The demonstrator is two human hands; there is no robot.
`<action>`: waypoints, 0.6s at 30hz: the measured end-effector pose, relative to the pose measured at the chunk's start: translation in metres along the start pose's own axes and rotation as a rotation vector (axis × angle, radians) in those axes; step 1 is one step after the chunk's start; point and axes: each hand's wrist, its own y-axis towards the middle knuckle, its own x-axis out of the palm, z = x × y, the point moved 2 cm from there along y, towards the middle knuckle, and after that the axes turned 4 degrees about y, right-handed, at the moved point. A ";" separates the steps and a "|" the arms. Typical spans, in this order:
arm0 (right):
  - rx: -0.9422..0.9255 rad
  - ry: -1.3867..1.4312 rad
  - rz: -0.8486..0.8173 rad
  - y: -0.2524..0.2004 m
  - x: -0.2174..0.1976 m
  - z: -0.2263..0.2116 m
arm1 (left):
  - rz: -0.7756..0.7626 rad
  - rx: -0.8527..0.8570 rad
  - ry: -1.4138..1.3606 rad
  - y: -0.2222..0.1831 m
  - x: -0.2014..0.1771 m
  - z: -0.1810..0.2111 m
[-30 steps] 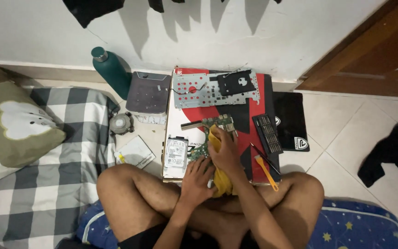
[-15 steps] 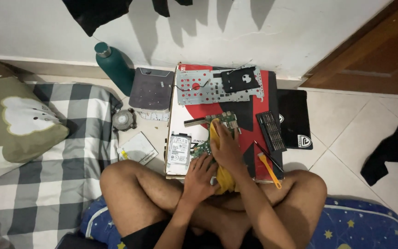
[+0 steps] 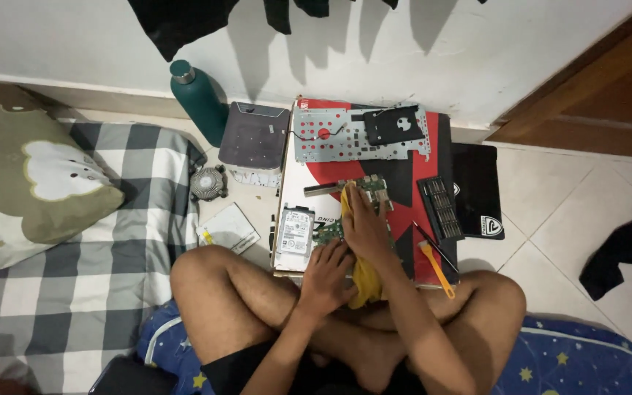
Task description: The person cleans a computer motherboard by wiping its surfaces with a yellow cloth held in one hand, occasionally flipping the motherboard with both hands to access different sides.
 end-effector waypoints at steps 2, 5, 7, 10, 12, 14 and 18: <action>-0.002 -0.028 -0.021 -0.009 -0.001 0.002 | -0.007 -0.006 -0.004 -0.001 0.001 0.001; 0.045 -0.014 -0.068 -0.026 -0.006 0.001 | -0.099 -0.022 0.061 -0.004 0.009 -0.001; 0.126 -0.042 -0.099 -0.035 -0.008 -0.002 | -0.056 -0.022 0.000 -0.008 0.012 -0.002; 0.121 0.012 -0.117 -0.029 -0.018 -0.015 | -0.083 -0.020 0.009 -0.007 0.014 -0.001; 0.138 0.006 -0.127 -0.029 -0.013 -0.010 | -0.083 -0.013 0.017 -0.009 0.019 -0.002; 0.147 -0.001 -0.143 -0.033 -0.012 -0.007 | -0.080 -0.014 0.028 -0.012 0.025 -0.003; 0.176 -0.001 -0.196 -0.047 -0.015 -0.018 | -0.070 -0.026 0.001 -0.018 0.034 -0.005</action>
